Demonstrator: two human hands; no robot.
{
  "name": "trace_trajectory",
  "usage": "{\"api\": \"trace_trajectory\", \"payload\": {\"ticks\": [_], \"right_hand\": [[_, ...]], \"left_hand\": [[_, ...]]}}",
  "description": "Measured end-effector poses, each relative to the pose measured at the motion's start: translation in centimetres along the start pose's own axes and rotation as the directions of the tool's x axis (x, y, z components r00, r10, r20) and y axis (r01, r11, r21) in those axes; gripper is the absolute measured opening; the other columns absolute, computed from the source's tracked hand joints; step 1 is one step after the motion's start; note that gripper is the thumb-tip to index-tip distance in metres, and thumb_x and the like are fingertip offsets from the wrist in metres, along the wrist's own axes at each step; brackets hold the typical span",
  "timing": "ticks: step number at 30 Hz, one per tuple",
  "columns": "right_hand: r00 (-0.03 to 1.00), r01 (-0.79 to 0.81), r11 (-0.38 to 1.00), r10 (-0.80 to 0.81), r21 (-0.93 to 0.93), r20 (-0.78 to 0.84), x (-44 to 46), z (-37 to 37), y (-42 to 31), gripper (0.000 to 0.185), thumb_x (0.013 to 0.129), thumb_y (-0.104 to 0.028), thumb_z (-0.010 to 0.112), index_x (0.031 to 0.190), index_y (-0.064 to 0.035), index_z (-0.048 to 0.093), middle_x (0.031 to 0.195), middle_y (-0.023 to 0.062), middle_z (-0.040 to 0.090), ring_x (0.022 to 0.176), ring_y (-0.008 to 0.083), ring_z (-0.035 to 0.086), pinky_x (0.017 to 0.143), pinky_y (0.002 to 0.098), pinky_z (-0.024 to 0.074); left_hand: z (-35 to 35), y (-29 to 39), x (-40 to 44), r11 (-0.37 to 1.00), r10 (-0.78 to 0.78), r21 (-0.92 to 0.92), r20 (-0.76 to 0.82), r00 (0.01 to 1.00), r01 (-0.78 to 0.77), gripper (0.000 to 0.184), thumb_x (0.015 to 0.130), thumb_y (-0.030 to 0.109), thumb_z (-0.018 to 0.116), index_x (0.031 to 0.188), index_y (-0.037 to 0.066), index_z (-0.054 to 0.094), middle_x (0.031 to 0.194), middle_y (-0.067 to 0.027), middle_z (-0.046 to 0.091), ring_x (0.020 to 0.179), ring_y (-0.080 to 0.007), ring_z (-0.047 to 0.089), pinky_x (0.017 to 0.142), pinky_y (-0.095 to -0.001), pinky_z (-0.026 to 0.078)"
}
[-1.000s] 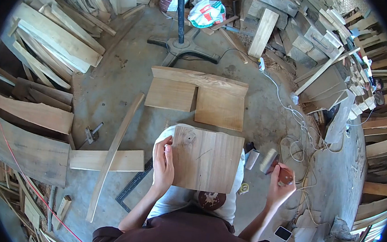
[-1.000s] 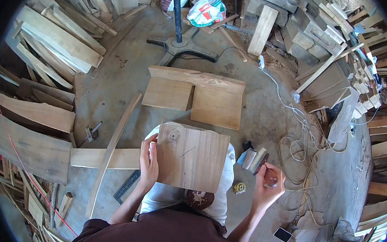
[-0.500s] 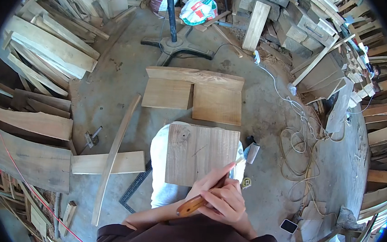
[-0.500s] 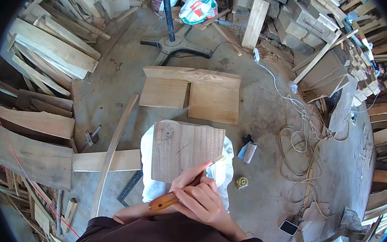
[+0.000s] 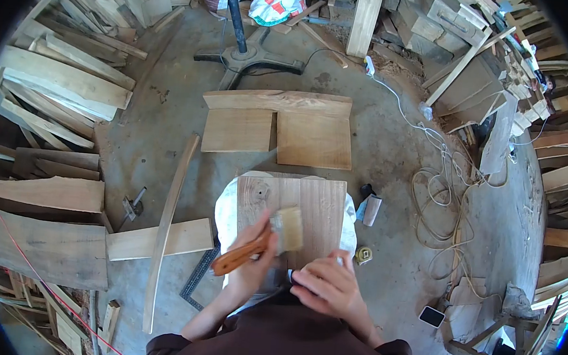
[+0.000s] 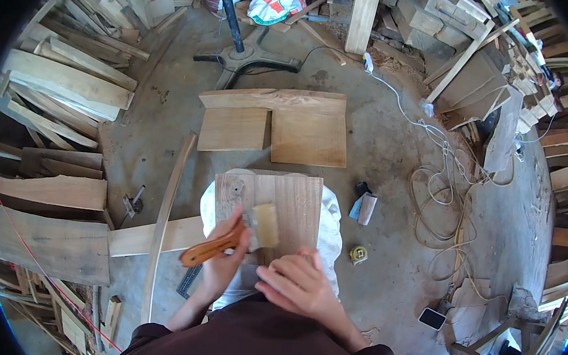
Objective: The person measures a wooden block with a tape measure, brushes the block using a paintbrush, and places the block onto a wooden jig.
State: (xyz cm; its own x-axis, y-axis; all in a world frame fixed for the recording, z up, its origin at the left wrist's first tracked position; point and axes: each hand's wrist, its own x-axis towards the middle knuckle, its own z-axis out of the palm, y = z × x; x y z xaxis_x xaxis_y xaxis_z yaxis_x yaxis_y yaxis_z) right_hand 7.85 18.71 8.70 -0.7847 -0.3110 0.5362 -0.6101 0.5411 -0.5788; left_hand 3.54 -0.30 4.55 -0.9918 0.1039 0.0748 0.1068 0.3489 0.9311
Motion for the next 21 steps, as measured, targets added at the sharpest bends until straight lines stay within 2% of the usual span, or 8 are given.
{"api": "trace_trajectory", "payload": {"ticks": [3, 4, 6, 10, 13, 15, 19, 21], "right_hand": [[0.981, -0.100, 0.991, 0.084, -0.086, -0.178, -1.0, 0.5, 2.3, 0.037, 0.077, -0.006, 0.077, 0.111, -0.0059, 0.065, 0.100, 0.0075, 0.065, 0.090, 0.0226, 0.064, 0.085, 0.0387, 0.0448], [0.952, -0.203, 0.976, 0.178, -0.079, -0.249, -1.4, 0.9, 2.9, 0.035, 0.079, -0.005, 0.074, 0.113, -0.0041, 0.064, 0.104, 0.0103, 0.064, 0.094, 0.0252, 0.064, 0.087, 0.0395, 0.0447], [0.856, -0.394, 0.918, 0.349, -0.046, -0.382, -2.3, 1.9, 4.1, 0.031, 0.085, -0.005, 0.067, 0.116, -0.0006, 0.062, 0.111, 0.0160, 0.063, 0.102, 0.0303, 0.062, 0.093, 0.0409, 0.0444], [0.663, -0.491, 0.802, 0.598, 0.341, -0.451, -3.5, 4.2, 6.6, 0.038, 0.103, -0.023, 0.044, 0.128, 0.0035, 0.053, 0.132, 0.0185, 0.054, 0.123, 0.0288, 0.051, 0.105, 0.0391, 0.0379], [0.574, -0.498, 0.702, 0.707, 0.509, -0.413, -3.9, 5.2, 6.5, 0.045, 0.106, -0.031, 0.036, 0.130, 0.0036, 0.051, 0.135, 0.0166, 0.053, 0.125, 0.0269, 0.049, 0.107, 0.0395, 0.0357], [0.570, -0.446, 0.697, 0.705, 0.561, -0.423, -4.3, 5.8, 6.9, 0.051, 0.106, -0.038, 0.030, 0.133, 0.0023, 0.047, 0.138, 0.0178, 0.050, 0.130, 0.0279, 0.046, 0.110, 0.0414, 0.0328], [0.520, -0.297, 0.672, 0.710, 0.679, -0.475, -4.8, 7.0, 8.5, 0.051, 0.106, -0.039, 0.028, 0.134, 0.0007, 0.045, 0.139, 0.0191, 0.049, 0.133, 0.0275, 0.043, 0.109, 0.0407, 0.0329], [0.492, -0.272, 0.660, 0.721, 0.701, -0.488, -5.2, 7.3, 9.3, 0.050, 0.107, -0.038, 0.028, 0.132, 0.0002, 0.046, 0.139, 0.0186, 0.049, 0.131, 0.0256, 0.044, 0.104, 0.0386, 0.0356]], "left_hand": [[-2.4, -1.9, -0.8, 0.994, 0.008, 0.112, -0.163, 0.987, 0.010, 0.050, 0.091, 0.003, 0.066, 0.139, 0.002, 0.052, 0.112, -0.0124, 0.063, 0.099, -0.0170, 0.060, 0.088, -0.0291, 0.048], [-3.0, -2.0, -0.6, 0.962, 0.158, 0.255, -0.236, 0.959, -0.095, 0.049, 0.088, 0.003, 0.069, 0.135, 0.001, 0.056, 0.087, -0.0109, 0.064, 0.075, -0.0175, 0.061, 0.070, -0.0282, 0.050], [-4.2, -2.5, -0.8, 0.956, 0.156, 0.285, -0.294, 0.943, -0.069, 0.047, 0.089, 0.003, 0.067, 0.135, 0.001, 0.056, 0.087, -0.0123, 0.063, 0.074, -0.0186, 0.061, 0.070, -0.0295, 0.050], [-5.5, -2.4, -0.2, 0.854, 0.311, 0.516, -0.403, 0.861, -0.067, 0.045, 0.092, 0.005, 0.064, 0.136, 0.001, 0.055, 0.090, -0.0127, 0.064, 0.074, -0.0192, 0.060, 0.069, -0.0315, 0.051], [-4.7, -1.7, -0.4, 0.986, -0.046, 0.112, -0.536, 0.843, 0.124, 0.043, 0.095, 0.007, 0.062, 0.137, -0.001, 0.053, 0.096, -0.0126, 0.064, 0.076, -0.0186, 0.060, 0.068, -0.0313, 0.051], [-3.0, 0.2, -0.3, 0.992, -0.022, -0.124, -0.447, 0.894, -0.037, 0.047, 0.096, 0.005, 0.060, 0.140, -0.003, 0.048, 0.111, -0.0100, 0.063, 0.076, -0.0099, 0.057, 0.064, -0.0255, 0.050], [1.1, 2.3, -1.6, 0.856, -0.241, -0.441, 0.123, 0.963, 0.271, 0.048, 0.096, 0.005, 0.062, 0.141, -0.003, 0.047, 0.118, -0.0110, 0.063, 0.081, -0.0091, 0.059, 0.068, -0.0242, 0.051], [3.6, 1.5, -1.8, 0.912, 0.014, -0.396, 0.293, 0.956, 0.108, 0.056, 0.098, 0.007, 0.059, 0.148, 0.000, 0.036, 0.102, -0.0053, 0.065, 0.070, -0.0052, 0.057, 0.061, -0.0186, 0.051]]}}
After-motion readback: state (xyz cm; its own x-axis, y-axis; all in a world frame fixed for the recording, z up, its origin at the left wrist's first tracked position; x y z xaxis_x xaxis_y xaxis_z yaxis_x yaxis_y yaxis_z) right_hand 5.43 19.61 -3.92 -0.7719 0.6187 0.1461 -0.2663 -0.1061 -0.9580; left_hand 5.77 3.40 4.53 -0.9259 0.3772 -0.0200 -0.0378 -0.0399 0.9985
